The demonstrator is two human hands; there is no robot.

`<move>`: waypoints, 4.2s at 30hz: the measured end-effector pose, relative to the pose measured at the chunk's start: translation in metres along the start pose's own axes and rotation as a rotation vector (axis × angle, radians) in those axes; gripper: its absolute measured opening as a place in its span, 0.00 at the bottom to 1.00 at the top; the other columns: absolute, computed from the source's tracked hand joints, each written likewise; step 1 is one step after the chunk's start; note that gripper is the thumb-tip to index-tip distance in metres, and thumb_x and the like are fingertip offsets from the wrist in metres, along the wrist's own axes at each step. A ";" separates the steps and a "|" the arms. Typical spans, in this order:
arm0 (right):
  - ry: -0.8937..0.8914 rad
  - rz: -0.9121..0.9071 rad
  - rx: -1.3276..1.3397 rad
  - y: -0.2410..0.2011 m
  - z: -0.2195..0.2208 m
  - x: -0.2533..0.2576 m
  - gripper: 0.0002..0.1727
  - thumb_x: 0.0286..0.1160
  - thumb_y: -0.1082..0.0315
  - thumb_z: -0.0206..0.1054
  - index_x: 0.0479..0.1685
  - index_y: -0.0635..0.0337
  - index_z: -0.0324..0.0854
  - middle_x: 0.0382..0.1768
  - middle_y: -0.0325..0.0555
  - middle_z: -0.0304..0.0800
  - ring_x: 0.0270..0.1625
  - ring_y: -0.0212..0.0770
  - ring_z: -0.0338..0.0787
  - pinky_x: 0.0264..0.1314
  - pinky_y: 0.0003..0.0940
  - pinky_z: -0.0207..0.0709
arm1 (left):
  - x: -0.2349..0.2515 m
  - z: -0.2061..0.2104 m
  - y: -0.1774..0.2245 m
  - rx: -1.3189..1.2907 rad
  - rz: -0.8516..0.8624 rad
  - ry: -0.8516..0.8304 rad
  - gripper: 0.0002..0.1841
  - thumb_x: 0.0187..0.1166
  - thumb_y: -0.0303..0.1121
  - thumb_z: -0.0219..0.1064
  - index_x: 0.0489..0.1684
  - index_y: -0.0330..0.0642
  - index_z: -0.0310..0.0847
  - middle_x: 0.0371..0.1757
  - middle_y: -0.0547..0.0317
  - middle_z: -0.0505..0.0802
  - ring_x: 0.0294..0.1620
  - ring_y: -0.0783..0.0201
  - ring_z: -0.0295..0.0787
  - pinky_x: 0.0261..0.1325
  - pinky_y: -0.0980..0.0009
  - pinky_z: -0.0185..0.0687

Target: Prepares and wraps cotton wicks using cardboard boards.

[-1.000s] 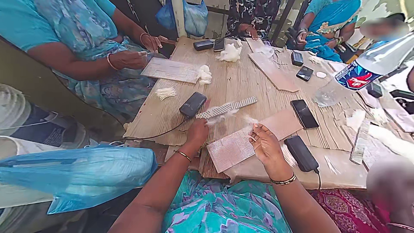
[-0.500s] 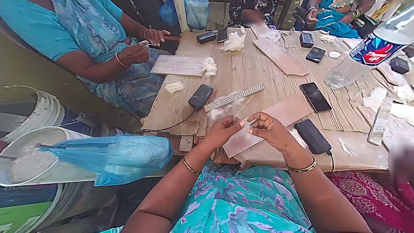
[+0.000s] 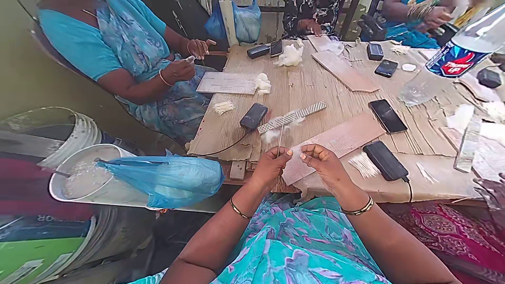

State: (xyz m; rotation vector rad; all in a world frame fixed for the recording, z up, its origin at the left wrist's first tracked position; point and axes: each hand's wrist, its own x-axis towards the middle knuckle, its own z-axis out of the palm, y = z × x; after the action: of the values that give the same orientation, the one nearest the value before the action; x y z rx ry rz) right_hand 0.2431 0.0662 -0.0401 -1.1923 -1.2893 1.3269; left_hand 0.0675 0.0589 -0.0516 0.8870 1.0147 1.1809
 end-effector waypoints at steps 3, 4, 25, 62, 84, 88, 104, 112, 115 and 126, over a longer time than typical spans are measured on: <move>-0.026 0.074 0.141 0.000 0.010 -0.005 0.10 0.74 0.84 0.66 0.49 0.63 0.82 0.30 0.40 0.90 0.34 0.30 0.88 0.44 0.23 0.82 | -0.003 0.002 0.000 -0.088 -0.034 0.025 0.05 0.87 0.26 0.63 0.39 0.41 0.83 0.26 0.63 0.83 0.18 0.77 0.70 0.20 0.84 0.63; -0.044 0.101 0.178 -0.001 0.013 -0.007 0.11 0.75 0.85 0.65 0.51 0.64 0.81 0.31 0.42 0.91 0.34 0.31 0.89 0.45 0.24 0.83 | -0.004 0.003 0.001 -0.108 -0.047 0.025 0.05 0.87 0.26 0.63 0.40 0.41 0.83 0.27 0.62 0.85 0.19 0.77 0.72 0.21 0.84 0.64; 0.012 -0.136 0.028 -0.017 0.014 -0.029 0.04 0.75 0.77 0.70 0.42 0.59 0.84 0.32 0.35 0.86 0.33 0.25 0.83 0.40 0.19 0.78 | -0.036 0.000 0.010 0.022 0.147 -0.069 0.10 0.79 0.23 0.69 0.55 0.40 0.84 0.41 0.63 0.90 0.28 0.78 0.79 0.31 0.83 0.75; -0.027 -0.010 -0.436 0.046 0.014 0.026 0.23 0.79 0.74 0.69 0.73 0.60 0.74 0.40 0.47 0.89 0.35 0.35 0.85 0.44 0.34 0.80 | 0.002 -0.028 -0.037 0.322 -0.179 0.100 0.09 0.87 0.31 0.65 0.36 0.36 0.82 0.29 0.61 0.86 0.23 0.75 0.75 0.26 0.80 0.67; 0.056 -0.226 -1.015 0.093 -0.002 0.049 0.26 0.76 0.60 0.75 0.71 0.59 0.81 0.57 0.59 0.88 0.63 0.64 0.83 0.64 0.66 0.70 | 0.018 -0.039 -0.040 1.181 -0.241 -0.210 0.24 0.95 0.42 0.48 0.58 0.31 0.87 0.65 0.37 0.89 0.72 0.45 0.83 0.78 0.46 0.71; 0.065 -0.239 -1.036 0.093 -0.008 0.050 0.26 0.76 0.58 0.75 0.70 0.59 0.81 0.58 0.60 0.88 0.62 0.64 0.84 0.63 0.66 0.71 | 0.021 -0.036 -0.041 1.243 -0.332 -0.197 0.24 0.95 0.43 0.47 0.65 0.34 0.85 0.68 0.37 0.88 0.75 0.44 0.82 0.79 0.43 0.71; -0.630 -0.334 -1.403 0.096 -0.021 0.015 0.48 0.87 0.31 0.33 0.97 0.57 0.44 0.97 0.48 0.41 0.98 0.46 0.38 0.92 0.69 0.19 | 0.010 -0.033 -0.037 1.344 -0.335 -0.294 0.22 0.95 0.40 0.50 0.65 0.33 0.83 0.65 0.36 0.89 0.72 0.42 0.84 0.76 0.42 0.73; -0.593 -0.379 -1.350 0.084 -0.057 -0.024 0.46 0.87 0.32 0.33 0.93 0.57 0.55 0.93 0.49 0.56 0.95 0.51 0.53 0.87 0.79 0.29 | -0.003 -0.039 -0.040 1.116 -0.342 -0.376 0.19 0.95 0.37 0.50 0.65 0.32 0.82 0.58 0.39 0.89 0.60 0.48 0.85 0.69 0.49 0.75; -0.335 -0.444 -1.366 0.084 -0.051 0.001 0.44 0.89 0.36 0.38 0.91 0.61 0.59 0.92 0.52 0.58 0.95 0.53 0.54 0.88 0.79 0.31 | 0.003 -0.042 -0.036 1.105 -0.291 -0.256 0.19 0.95 0.37 0.50 0.63 0.31 0.83 0.59 0.37 0.89 0.64 0.45 0.86 0.72 0.46 0.75; -0.592 -0.411 -1.423 0.101 -0.013 0.026 0.46 0.88 0.36 0.43 0.96 0.60 0.46 0.96 0.51 0.44 0.98 0.48 0.41 0.92 0.70 0.23 | 0.013 -0.042 -0.040 1.299 -0.295 -0.259 0.18 0.94 0.36 0.52 0.63 0.33 0.83 0.61 0.37 0.90 0.67 0.41 0.86 0.72 0.42 0.76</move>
State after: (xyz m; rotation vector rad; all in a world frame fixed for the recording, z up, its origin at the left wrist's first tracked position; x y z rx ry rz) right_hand 0.2546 0.0887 -0.1423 -1.2432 -2.9402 0.2778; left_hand 0.0403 0.0661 -0.1040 1.7320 1.6144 0.0087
